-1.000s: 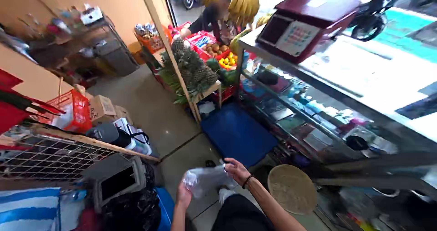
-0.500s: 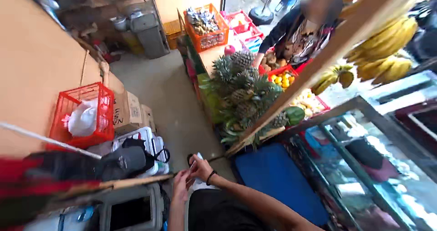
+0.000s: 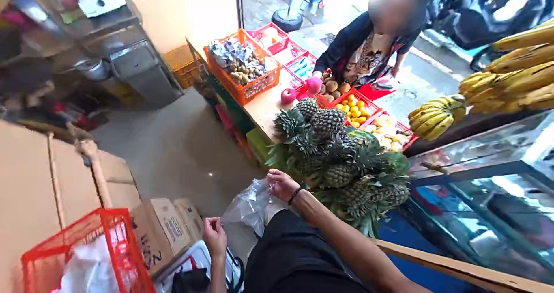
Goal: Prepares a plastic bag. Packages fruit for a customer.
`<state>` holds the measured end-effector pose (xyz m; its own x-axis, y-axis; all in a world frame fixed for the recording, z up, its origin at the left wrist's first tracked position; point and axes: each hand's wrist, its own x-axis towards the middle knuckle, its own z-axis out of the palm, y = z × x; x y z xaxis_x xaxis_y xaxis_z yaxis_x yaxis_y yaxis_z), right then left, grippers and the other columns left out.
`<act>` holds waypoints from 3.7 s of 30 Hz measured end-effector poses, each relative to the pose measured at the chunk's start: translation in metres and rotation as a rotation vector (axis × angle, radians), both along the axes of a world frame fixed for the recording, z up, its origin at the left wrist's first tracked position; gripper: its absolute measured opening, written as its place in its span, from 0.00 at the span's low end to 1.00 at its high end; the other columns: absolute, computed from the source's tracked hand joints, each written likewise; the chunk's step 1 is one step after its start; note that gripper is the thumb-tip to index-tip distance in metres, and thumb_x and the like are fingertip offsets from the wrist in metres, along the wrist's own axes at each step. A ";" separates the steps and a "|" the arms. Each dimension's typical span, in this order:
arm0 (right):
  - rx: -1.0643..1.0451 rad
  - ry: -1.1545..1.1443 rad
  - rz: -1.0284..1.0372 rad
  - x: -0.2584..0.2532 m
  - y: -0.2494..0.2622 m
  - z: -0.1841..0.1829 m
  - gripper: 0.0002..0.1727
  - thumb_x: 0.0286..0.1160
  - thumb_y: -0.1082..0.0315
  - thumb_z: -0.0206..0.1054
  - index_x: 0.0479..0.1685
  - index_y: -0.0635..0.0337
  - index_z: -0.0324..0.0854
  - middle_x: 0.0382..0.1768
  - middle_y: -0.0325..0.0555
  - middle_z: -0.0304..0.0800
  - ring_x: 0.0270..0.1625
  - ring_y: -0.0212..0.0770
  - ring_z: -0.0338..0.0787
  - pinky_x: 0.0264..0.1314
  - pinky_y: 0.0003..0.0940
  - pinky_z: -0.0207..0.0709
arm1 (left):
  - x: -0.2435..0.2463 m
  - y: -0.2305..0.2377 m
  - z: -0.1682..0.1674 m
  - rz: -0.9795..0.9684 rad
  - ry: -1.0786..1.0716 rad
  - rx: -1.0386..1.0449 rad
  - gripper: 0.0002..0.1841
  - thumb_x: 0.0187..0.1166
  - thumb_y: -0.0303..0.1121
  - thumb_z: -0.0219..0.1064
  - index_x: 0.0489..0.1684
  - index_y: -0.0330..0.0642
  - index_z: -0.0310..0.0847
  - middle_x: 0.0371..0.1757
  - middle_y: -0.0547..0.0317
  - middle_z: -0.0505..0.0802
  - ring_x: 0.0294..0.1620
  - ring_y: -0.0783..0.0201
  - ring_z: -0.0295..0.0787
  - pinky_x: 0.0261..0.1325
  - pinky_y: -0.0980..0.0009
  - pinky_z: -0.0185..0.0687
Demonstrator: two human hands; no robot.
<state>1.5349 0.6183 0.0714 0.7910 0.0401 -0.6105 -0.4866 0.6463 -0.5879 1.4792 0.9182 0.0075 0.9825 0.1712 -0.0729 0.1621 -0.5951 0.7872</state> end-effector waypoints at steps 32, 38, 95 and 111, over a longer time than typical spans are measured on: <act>-0.855 0.238 0.039 0.339 -0.175 -0.024 0.20 0.75 0.63 0.74 0.64 0.60 0.88 0.58 0.58 0.92 0.58 0.48 0.91 0.69 0.49 0.82 | 0.618 -0.281 0.033 -1.423 0.154 0.623 0.17 0.83 0.27 0.61 0.62 0.56 0.90 0.73 0.41 0.84 0.54 0.39 0.92 0.55 0.43 0.89; -1.314 0.696 -0.109 0.439 -0.228 -0.056 0.34 0.66 0.43 0.79 0.69 0.54 0.83 0.72 0.62 0.81 0.73 0.65 0.82 0.71 0.68 0.77 | 0.615 -0.294 0.003 -1.641 0.149 0.718 0.19 0.80 0.24 0.60 0.68 0.46 0.85 0.73 0.41 0.84 0.57 0.40 0.91 0.56 0.46 0.88; -1.179 0.378 0.441 0.433 -0.171 -0.135 0.60 0.36 0.28 0.85 0.79 0.49 0.77 0.89 0.51 0.63 0.94 0.59 0.51 0.88 0.68 0.55 | 0.644 -0.386 -0.058 -1.480 0.709 0.445 0.54 0.55 0.19 0.78 0.93 0.47 0.54 0.79 0.39 0.79 0.77 0.43 0.79 0.76 0.42 0.76; -0.924 0.705 -0.215 0.446 -0.248 -0.065 0.49 0.62 0.49 0.84 0.83 0.65 0.67 0.72 0.64 0.82 0.74 0.60 0.83 0.80 0.58 0.72 | 0.657 -0.390 0.007 -1.593 0.586 0.557 0.41 0.66 0.21 0.71 0.87 0.53 0.66 0.78 0.44 0.79 0.59 0.47 0.92 0.55 0.48 0.92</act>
<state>1.9812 0.3705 0.0065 0.2042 -0.7387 -0.6424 -0.8238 0.2248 -0.5204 2.1366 0.5286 0.0149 0.0773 -0.7003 -0.7097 -0.6211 -0.5906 0.5152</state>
